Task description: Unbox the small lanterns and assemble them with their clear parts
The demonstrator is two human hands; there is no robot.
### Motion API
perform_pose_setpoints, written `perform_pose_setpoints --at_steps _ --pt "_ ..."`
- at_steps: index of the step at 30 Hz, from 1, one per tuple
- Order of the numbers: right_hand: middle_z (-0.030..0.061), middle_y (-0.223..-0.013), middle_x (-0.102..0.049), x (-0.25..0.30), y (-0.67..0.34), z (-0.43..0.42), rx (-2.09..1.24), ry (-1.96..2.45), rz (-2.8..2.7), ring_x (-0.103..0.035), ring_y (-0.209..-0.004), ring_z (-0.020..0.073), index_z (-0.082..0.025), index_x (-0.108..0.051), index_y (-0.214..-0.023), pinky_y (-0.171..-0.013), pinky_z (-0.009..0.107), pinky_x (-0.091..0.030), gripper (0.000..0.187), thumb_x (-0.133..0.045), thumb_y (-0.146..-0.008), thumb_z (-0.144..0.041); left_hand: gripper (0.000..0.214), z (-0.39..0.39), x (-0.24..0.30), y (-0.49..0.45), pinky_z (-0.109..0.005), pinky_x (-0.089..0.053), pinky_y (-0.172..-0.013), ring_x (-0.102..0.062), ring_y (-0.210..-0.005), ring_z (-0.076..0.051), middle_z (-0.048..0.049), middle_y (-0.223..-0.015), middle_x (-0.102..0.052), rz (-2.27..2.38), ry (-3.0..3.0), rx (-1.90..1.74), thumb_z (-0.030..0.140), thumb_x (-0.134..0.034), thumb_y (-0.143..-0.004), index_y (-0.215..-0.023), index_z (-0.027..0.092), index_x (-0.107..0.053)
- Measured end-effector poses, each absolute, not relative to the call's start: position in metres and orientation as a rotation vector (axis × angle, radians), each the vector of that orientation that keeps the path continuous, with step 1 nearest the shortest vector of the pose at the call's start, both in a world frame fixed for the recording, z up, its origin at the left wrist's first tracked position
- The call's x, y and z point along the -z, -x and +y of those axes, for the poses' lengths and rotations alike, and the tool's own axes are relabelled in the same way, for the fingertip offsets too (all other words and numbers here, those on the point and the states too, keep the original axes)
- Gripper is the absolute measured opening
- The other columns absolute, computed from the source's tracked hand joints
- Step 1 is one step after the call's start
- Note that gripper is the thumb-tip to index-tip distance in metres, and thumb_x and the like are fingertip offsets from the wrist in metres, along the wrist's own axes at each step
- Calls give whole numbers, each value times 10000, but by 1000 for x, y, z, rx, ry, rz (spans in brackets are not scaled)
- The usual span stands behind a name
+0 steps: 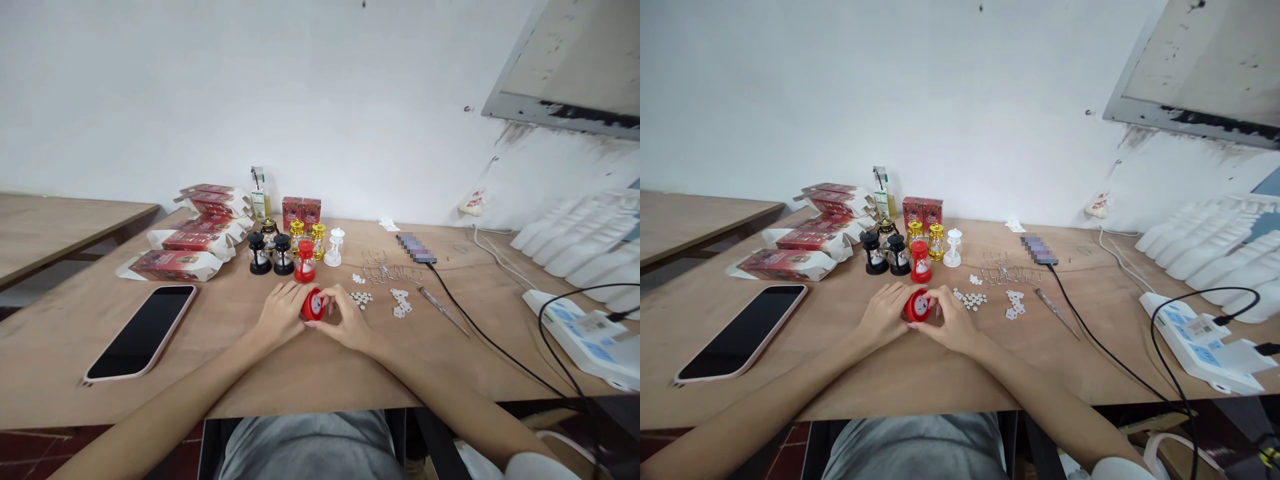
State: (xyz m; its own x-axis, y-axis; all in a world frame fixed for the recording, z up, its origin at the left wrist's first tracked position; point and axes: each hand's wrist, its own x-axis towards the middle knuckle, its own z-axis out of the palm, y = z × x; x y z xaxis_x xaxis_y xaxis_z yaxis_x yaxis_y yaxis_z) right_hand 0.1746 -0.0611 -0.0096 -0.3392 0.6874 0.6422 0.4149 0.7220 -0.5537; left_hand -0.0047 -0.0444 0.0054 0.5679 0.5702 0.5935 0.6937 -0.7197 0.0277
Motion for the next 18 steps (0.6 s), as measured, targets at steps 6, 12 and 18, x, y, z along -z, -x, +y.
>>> perform_pose_setpoints --at_steps 6,12,18 --pt "15 -834 -507 8 -177 -61 -355 848 -1987 -478 -650 136 -227 -479 -1027 -608 287 -442 394 -693 -743 -398 369 -44 -4 5 -333 -396 -714 -578 -833 -239 -108 -948 -666 -1014 2546 893 288 -505 -785 -1119 132 -513" --pt "-1 -818 -500 5 -180 -58 -406 798 -2033 -473 -648 127 -221 -454 -961 -611 276 -437 415 -719 -704 -411 369 -46 -5 2 -326 -367 -667 -563 -784 -235 -104 -842 -653 -936 2542 844 354 -513 -806 -1079 109 -540" --pt "-15 -772 -470 2 -182 -56 -432 775 -2069 -456 -646 124 -215 -437 -900 -596 266 -424 411 -723 -690 -423 330 -46 -6 2 -323 -352 -650 -547 -751 -224 -94 -815 -639 -924 2566 786 320 -517 -795 -1045 108 -554"
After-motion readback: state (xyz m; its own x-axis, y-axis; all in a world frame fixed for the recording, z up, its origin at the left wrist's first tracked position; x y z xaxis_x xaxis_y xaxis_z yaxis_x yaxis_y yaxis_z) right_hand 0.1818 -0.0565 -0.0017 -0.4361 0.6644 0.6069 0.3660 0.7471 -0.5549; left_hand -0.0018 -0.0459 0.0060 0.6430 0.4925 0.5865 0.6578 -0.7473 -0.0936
